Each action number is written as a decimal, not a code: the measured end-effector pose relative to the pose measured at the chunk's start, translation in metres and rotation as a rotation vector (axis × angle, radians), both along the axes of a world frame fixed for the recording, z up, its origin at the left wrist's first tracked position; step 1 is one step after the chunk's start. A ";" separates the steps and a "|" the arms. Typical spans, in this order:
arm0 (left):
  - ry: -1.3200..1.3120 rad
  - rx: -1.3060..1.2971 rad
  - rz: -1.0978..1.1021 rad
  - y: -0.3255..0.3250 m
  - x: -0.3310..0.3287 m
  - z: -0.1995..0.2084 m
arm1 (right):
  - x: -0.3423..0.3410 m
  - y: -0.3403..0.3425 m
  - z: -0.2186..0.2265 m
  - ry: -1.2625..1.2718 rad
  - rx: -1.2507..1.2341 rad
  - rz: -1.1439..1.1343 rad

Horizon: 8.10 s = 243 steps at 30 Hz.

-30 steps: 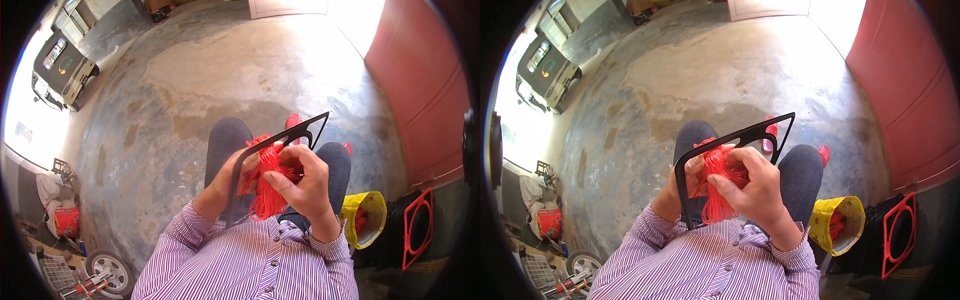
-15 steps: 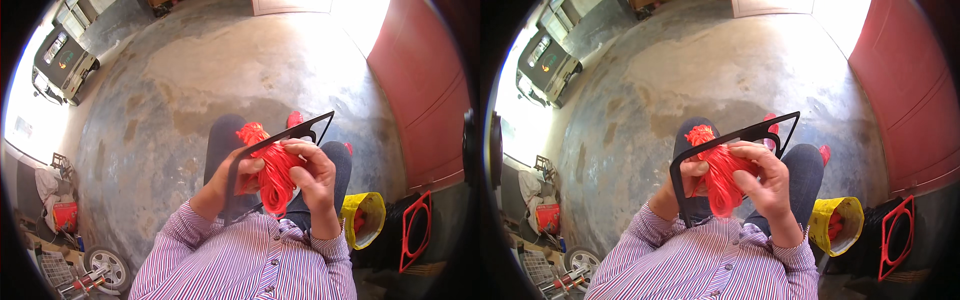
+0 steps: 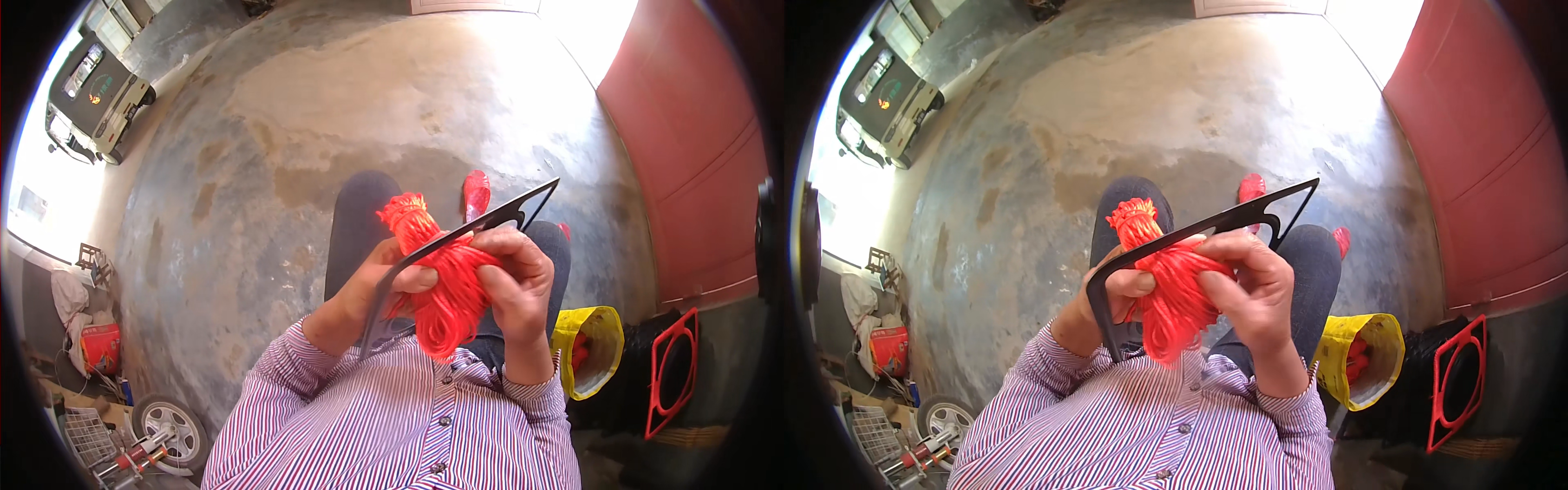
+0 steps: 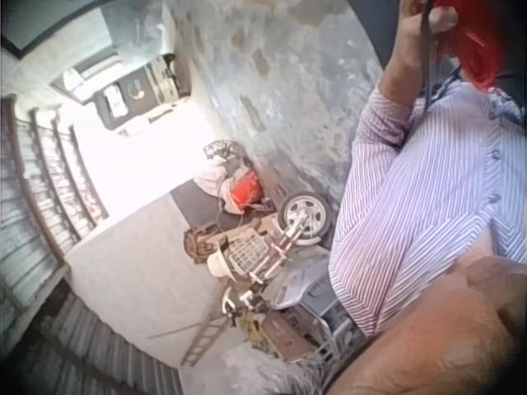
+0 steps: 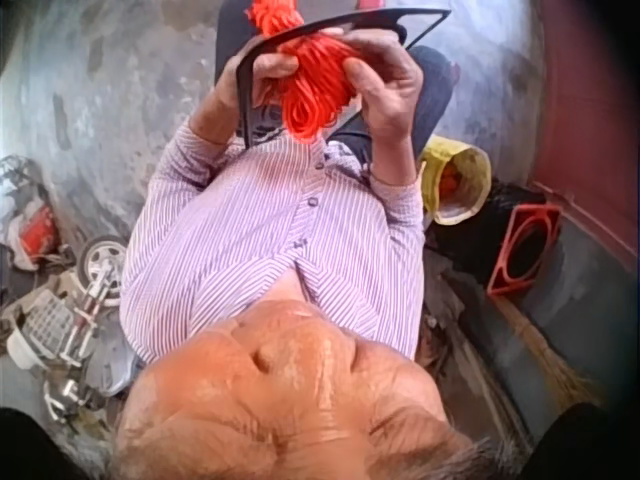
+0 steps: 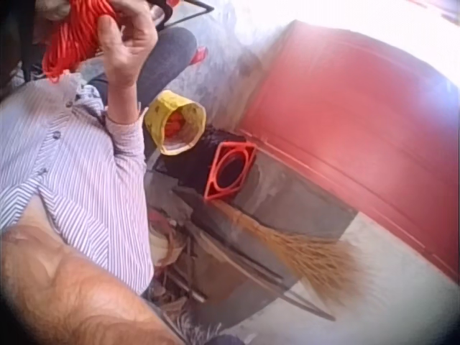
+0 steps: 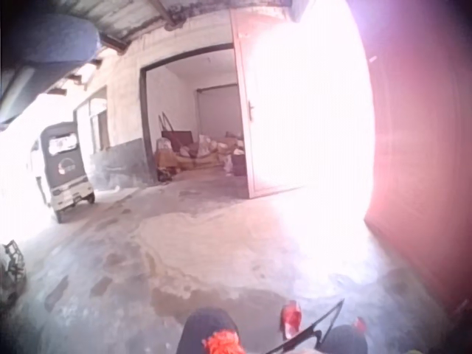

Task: Wrapping red plastic string around a black plastic furniture frame.

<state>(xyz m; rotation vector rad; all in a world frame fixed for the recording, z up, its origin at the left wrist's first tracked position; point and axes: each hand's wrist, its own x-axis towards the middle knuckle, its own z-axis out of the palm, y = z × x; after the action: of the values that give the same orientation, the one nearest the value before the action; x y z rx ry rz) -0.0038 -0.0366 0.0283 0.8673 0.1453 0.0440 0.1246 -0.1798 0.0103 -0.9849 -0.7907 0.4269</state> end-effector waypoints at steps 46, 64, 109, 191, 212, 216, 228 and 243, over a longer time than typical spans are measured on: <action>-0.168 -0.205 -0.061 0.047 -0.017 -0.024 | 0.025 -0.013 -0.021 0.786 0.723 0.581; -0.072 -0.047 0.116 0.053 -0.022 -0.023 | 0.022 -0.011 -0.053 0.860 0.509 0.462; 0.027 -0.339 0.154 -0.028 -0.006 -0.008 | 0.011 0.030 -0.022 0.862 0.278 0.830; 0.078 -0.513 0.128 0.000 -0.004 -0.005 | 0.011 0.013 -0.037 0.687 -0.108 0.469; -0.024 -0.047 -0.079 0.027 -0.005 -0.012 | 0.018 -0.006 -0.044 0.642 -0.038 0.400; 0.040 0.106 0.056 0.033 0.000 -0.007 | 0.015 -0.007 -0.046 0.561 0.140 0.280; -0.007 -0.142 -0.038 0.048 -0.005 -0.011 | 0.064 -0.040 -0.037 0.706 0.657 0.534; -0.117 -0.100 0.175 0.071 -0.028 -0.019 | 0.094 -0.088 -0.064 0.619 0.405 0.414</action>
<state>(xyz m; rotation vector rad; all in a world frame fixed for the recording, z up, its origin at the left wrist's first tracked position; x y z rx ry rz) -0.0323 0.0344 0.0093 0.7489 0.1126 0.2491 0.2183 -0.2676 -0.0540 -0.2686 -0.4773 0.8421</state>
